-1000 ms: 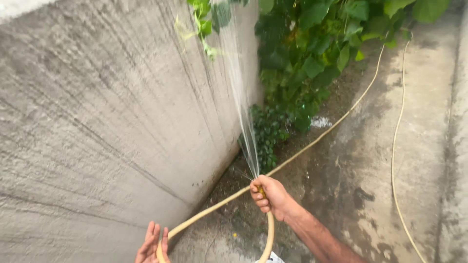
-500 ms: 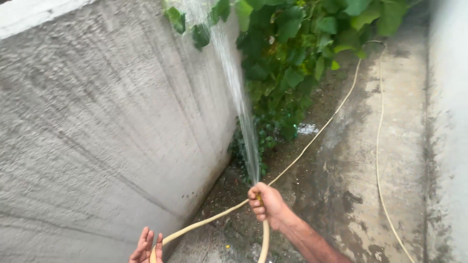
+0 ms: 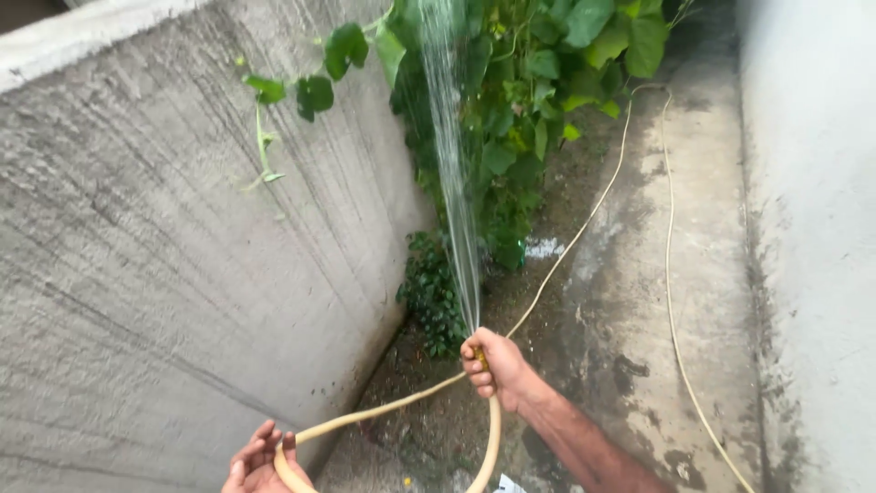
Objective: Watering outdoor plants and a garden with a hose.
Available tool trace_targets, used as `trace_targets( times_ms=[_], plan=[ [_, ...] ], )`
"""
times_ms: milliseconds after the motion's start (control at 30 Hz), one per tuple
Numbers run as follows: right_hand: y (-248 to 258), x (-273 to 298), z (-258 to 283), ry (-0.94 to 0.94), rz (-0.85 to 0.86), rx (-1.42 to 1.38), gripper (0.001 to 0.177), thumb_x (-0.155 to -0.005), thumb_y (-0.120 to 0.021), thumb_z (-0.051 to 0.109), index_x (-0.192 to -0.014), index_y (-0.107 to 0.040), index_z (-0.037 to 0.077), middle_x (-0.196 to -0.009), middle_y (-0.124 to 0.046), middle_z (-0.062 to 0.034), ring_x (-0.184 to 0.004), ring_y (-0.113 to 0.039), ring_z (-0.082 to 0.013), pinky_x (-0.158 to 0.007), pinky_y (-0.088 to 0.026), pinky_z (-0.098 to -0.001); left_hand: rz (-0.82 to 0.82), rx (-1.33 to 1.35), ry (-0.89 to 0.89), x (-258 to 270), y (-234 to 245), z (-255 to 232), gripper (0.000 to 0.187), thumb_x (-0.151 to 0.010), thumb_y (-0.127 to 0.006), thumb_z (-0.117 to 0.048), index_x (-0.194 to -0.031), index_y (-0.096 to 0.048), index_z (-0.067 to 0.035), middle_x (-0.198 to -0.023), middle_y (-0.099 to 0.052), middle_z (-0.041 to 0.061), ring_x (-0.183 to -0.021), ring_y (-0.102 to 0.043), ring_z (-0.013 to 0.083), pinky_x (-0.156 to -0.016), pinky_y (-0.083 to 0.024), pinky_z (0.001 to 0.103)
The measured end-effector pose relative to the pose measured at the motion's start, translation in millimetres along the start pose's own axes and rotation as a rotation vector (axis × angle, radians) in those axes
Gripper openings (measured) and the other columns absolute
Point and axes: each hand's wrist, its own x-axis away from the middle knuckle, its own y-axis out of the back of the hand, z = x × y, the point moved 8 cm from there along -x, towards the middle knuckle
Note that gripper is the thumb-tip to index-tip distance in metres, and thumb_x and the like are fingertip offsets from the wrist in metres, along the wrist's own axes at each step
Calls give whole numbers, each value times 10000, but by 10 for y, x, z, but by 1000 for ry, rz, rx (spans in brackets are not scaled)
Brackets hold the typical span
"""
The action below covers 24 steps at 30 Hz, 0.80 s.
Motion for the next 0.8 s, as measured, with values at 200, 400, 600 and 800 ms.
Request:
trace_targets(
  times_ms=[200, 400, 600, 800],
  plan=[
    [-84, -62, 78, -37, 62, 28, 221, -894, -505, 301, -720, -494, 166, -589, -408, 66, -430, -304, -59, -380, -245, -254, -47, 7, -43, -287, 223, 229, 426, -1142, -384, -424, -973, -564, -77, -1265, -643, 220, -1131, -619, 267, -987, -528, 502],
    [-49, -129, 141, -18, 78, 58, 231, -900, -496, 318, -724, -488, 169, -593, -394, 72, -433, -284, -58, -385, -238, -254, -45, -13, -21, -903, 1021, 810, 281, -1146, -442, -291, -963, -526, -96, -1226, -655, 158, -1102, -630, 219, -954, -534, 486],
    [103, -39, 238, 17, -5, 19, 222, -913, -491, 315, -749, -493, 165, -606, -405, 62, -450, -305, -71, -398, -247, -260, 9, 110, 303, -1112, 906, 1145, 149, -1001, -456, -155, -936, -562, -73, -1158, -691, 133, -1056, -664, 203, -939, -520, 498],
    [285, 105, 353, 88, -66, -101, 209, -918, -486, 303, -775, -491, 149, -603, -392, 54, -445, -314, -77, -395, -252, -262, 9, 218, 121, -915, 318, 1106, 429, -1153, -432, -381, -918, -555, -44, -1157, -676, 210, -1068, -648, 297, -969, -506, 554]
  ],
)
